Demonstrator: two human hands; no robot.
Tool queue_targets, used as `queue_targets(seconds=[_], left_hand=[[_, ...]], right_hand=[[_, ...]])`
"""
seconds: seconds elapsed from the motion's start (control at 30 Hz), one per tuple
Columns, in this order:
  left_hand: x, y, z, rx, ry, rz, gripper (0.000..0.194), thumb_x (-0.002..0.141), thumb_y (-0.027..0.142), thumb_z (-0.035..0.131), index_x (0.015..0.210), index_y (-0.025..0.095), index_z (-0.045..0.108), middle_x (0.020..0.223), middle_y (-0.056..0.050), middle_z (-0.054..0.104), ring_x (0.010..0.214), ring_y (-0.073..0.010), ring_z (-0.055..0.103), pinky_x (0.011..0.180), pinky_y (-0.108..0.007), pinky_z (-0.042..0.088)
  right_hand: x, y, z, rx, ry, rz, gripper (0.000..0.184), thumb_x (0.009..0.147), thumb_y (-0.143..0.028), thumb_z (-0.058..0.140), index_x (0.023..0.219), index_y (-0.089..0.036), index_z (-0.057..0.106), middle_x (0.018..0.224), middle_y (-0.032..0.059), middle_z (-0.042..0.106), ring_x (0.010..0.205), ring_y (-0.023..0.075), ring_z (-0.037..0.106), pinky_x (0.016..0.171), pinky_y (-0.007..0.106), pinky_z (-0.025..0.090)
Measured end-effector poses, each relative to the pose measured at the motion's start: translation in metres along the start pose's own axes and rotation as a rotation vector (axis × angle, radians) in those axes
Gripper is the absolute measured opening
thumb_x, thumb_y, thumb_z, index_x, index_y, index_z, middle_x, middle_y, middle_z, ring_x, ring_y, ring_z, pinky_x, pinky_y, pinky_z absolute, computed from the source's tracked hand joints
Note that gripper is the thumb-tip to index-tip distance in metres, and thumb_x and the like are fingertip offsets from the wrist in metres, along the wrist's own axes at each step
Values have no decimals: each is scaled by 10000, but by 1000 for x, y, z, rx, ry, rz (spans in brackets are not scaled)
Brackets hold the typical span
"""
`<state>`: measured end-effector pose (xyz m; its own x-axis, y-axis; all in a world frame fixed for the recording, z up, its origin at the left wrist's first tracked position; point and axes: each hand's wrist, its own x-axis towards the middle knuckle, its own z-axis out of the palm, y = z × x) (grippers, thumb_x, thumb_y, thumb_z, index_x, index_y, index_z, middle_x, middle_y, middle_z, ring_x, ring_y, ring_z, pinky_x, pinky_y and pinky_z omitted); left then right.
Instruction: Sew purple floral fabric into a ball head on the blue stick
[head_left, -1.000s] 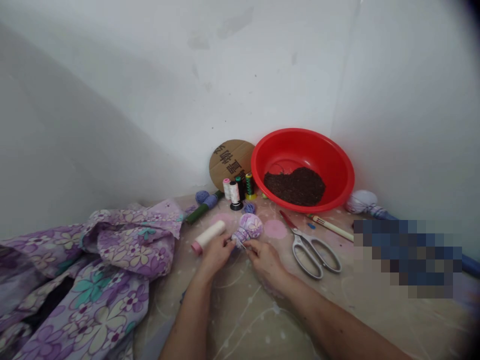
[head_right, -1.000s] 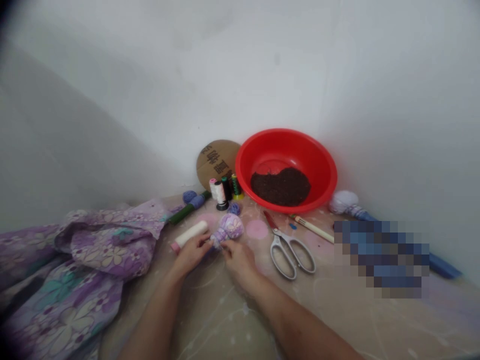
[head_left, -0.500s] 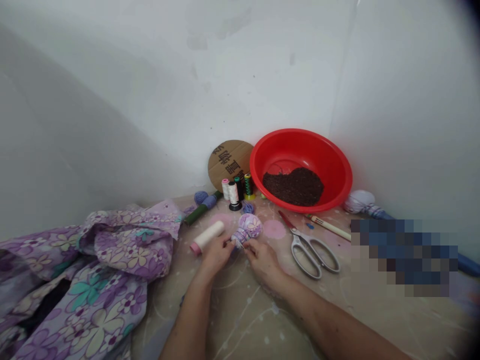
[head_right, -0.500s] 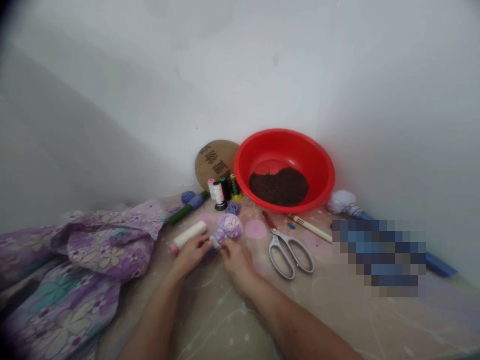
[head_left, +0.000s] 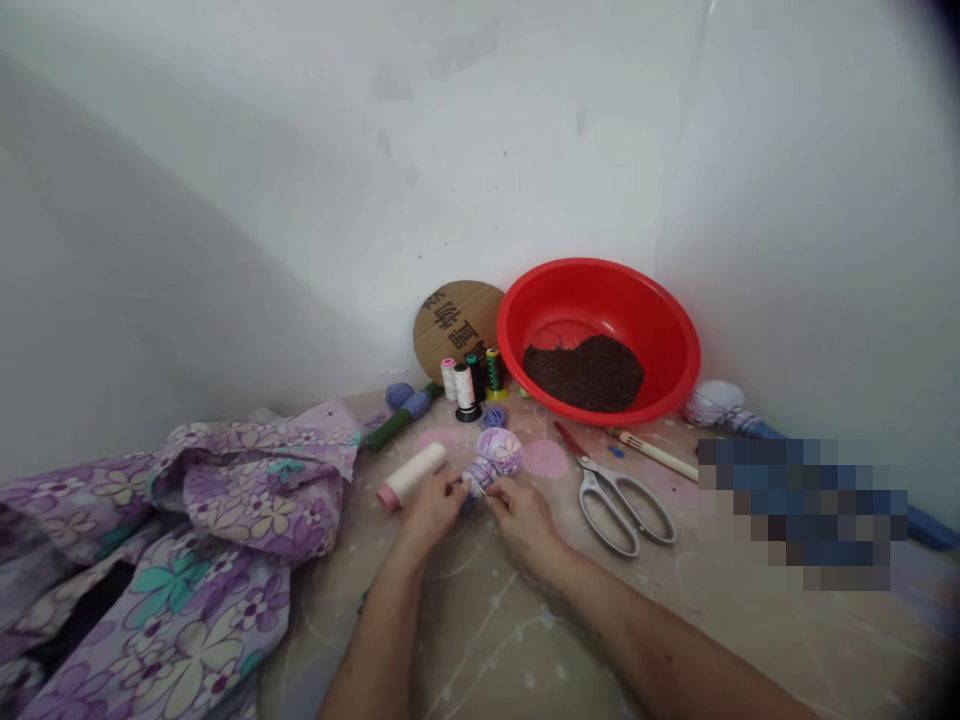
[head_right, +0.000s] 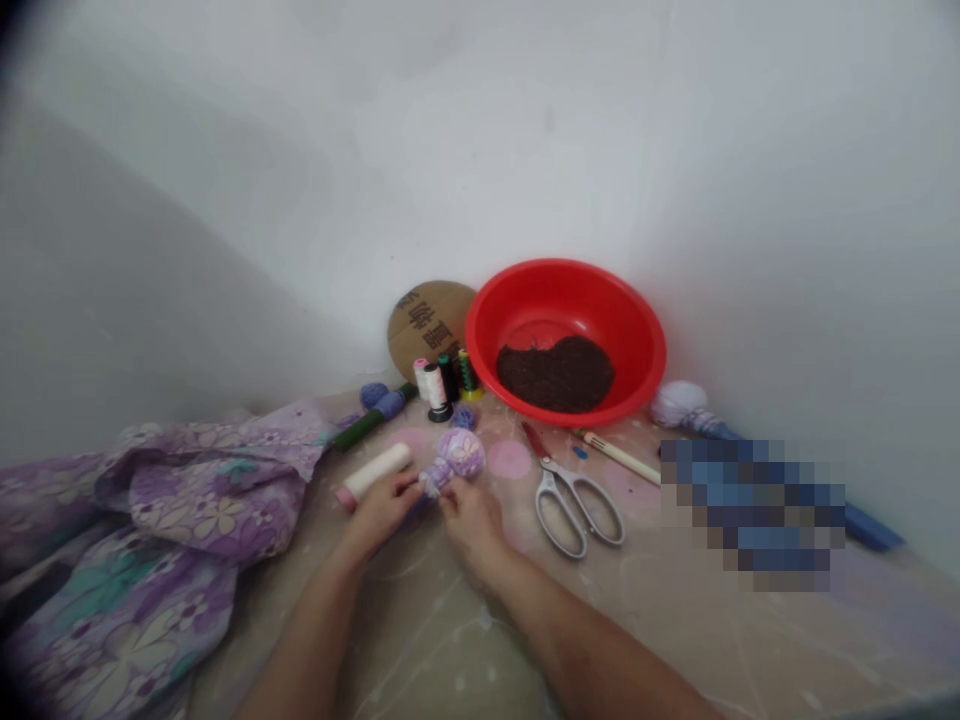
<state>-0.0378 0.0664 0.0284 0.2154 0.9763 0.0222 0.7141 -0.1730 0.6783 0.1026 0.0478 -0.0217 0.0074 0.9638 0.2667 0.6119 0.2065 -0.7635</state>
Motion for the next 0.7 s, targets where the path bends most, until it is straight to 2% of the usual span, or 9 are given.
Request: queue_targets(seconds=[0.23,0.47,0.7], left_hand=[[1,-1,1,54,22,19,320,750,356,424,797,142,657,745,-45,649,732,-182,550,654,-243,385],[0,0,1,64,11,55,344,754,367,414,829,144,664,778,-55,659,750,-191,561,680,-257,393],[-2,5,2,81,5,36,338,748,372,418,873,171,660,825,-58,667,777,-200,568,692,-257,398]], right_hand=[[1,3,4,-7,23,-10,166,736,-232,456,762,-181,612,684,23,639,610,144,553,547,229,366],[1,2,4,-28,37,-21,164,747,-224,443,759,-177,600,651,21,619,581,142,537,530,230,346],[3,2,4,4,65,-18,124,732,-209,457,732,-167,573,619,21,588,568,134,508,526,225,335]])
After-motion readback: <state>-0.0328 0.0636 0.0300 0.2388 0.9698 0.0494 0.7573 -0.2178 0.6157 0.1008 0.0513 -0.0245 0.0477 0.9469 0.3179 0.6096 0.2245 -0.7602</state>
